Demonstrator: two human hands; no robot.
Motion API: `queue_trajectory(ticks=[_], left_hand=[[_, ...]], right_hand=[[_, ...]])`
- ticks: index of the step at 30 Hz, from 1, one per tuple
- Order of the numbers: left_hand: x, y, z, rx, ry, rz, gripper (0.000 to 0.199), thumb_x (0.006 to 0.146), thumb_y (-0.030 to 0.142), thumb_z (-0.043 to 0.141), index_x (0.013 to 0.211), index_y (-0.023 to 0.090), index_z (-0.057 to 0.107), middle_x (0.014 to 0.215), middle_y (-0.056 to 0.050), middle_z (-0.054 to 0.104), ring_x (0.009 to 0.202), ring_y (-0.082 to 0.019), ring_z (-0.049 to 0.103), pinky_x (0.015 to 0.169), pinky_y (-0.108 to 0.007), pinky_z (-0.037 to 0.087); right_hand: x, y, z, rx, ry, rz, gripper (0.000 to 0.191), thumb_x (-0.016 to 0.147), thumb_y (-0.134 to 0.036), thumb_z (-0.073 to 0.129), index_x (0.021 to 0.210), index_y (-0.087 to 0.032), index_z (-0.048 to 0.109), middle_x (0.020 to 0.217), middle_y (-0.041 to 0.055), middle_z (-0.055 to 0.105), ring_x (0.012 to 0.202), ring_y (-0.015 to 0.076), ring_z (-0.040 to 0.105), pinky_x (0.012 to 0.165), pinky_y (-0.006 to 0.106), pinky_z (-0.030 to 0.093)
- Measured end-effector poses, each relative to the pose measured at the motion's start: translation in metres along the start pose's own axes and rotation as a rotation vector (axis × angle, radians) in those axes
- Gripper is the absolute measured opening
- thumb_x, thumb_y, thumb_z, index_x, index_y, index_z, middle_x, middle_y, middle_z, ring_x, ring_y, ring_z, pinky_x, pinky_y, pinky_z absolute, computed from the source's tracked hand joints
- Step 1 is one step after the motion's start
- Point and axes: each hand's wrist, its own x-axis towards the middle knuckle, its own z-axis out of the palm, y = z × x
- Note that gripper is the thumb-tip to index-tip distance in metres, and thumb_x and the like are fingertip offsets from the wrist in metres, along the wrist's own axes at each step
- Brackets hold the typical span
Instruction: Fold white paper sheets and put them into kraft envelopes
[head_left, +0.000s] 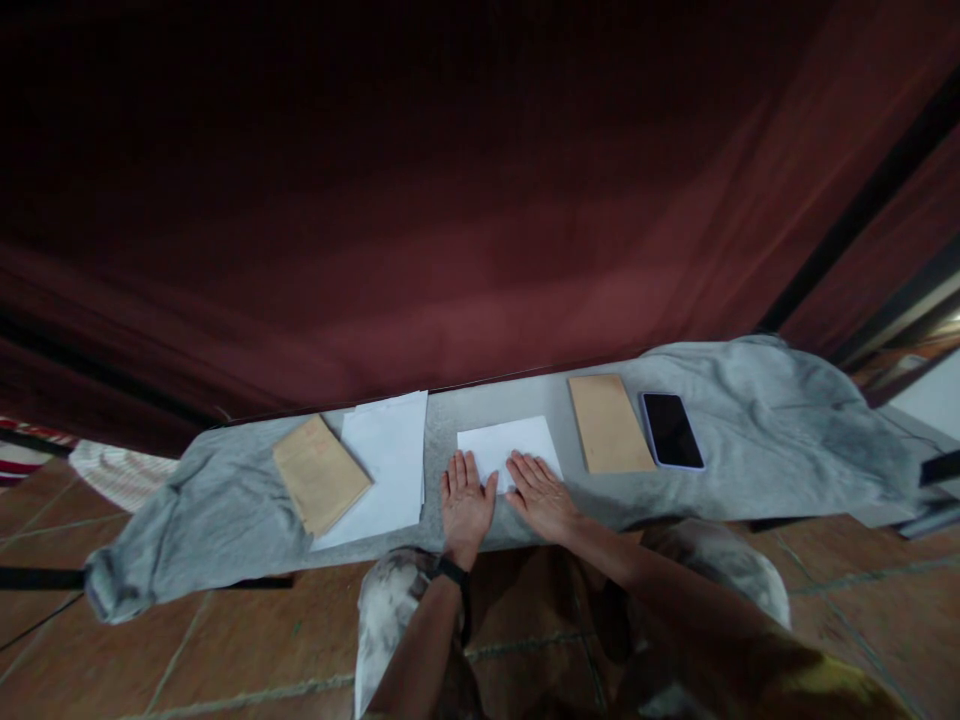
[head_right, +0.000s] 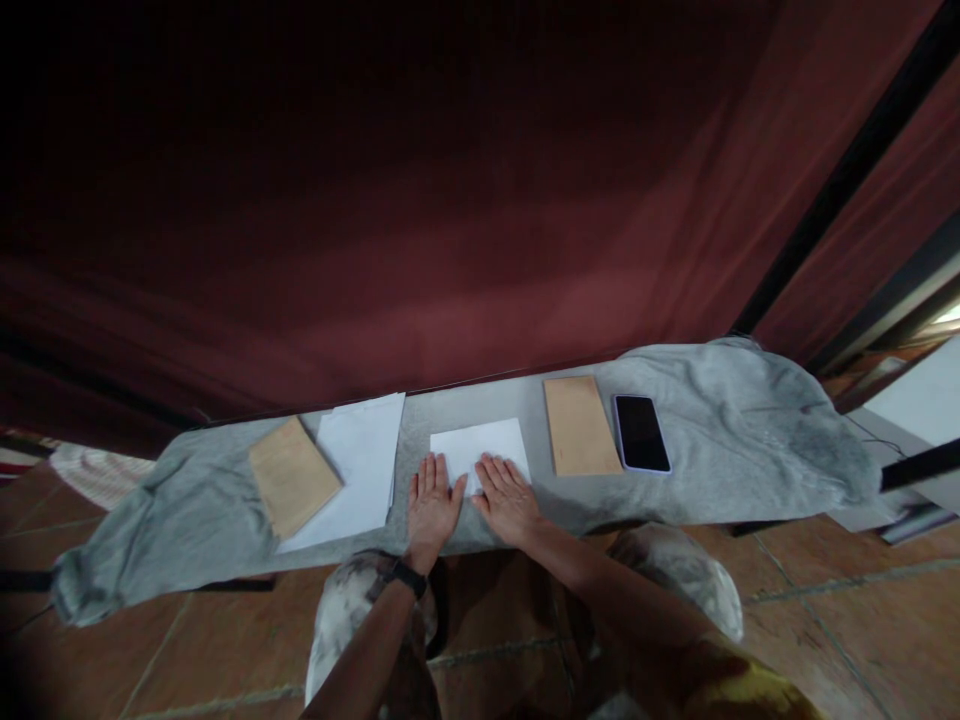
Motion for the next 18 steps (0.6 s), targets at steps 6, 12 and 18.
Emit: queue_trajectory(ticks=[6, 12, 18], left_hand=[[0.0, 0.001, 0.0, -0.01, 0.0, -0.005, 0.073, 0.102, 0.054, 0.035, 0.157, 0.006, 0.033, 0.161, -0.022, 0.035, 0.153, -0.032, 0.029, 0.123, -0.052, 0.03], [0.0, 0.001, 0.002, -0.014, 0.025, -0.005, 0.074, 0.102, 0.056, 0.035, 0.156, 0.006, 0.034, 0.161, -0.022, 0.036, 0.152, -0.033, 0.031, 0.123, -0.052, 0.029], [0.0, 0.001, 0.004, 0.014, 0.034, -0.006, 0.073, 0.102, 0.056, 0.035, 0.156, 0.006, 0.034, 0.159, -0.022, 0.039, 0.151, -0.033, 0.033, 0.121, -0.053, 0.032]], right_hand=[[0.002, 0.003, -0.001, -0.024, 0.001, 0.009, 0.055, 0.106, -0.043, 0.04, 0.153, -0.016, 0.045, 0.162, 0.0086, 0.038, 0.149, 0.0255, 0.037, 0.126, 0.046, 0.024], [0.003, 0.014, 0.002, -0.077, 0.066, 0.088, 0.055, 0.105, -0.04, 0.04, 0.152, -0.012, 0.045, 0.162, 0.0127, 0.038, 0.149, 0.0258, 0.038, 0.125, 0.046, 0.024], [0.0, 0.027, 0.008, -0.15, 0.189, 0.11, 0.057, 0.104, -0.038, 0.042, 0.151, -0.006, 0.044, 0.158, 0.0168, 0.044, 0.146, 0.0272, 0.042, 0.123, 0.046, 0.028]])
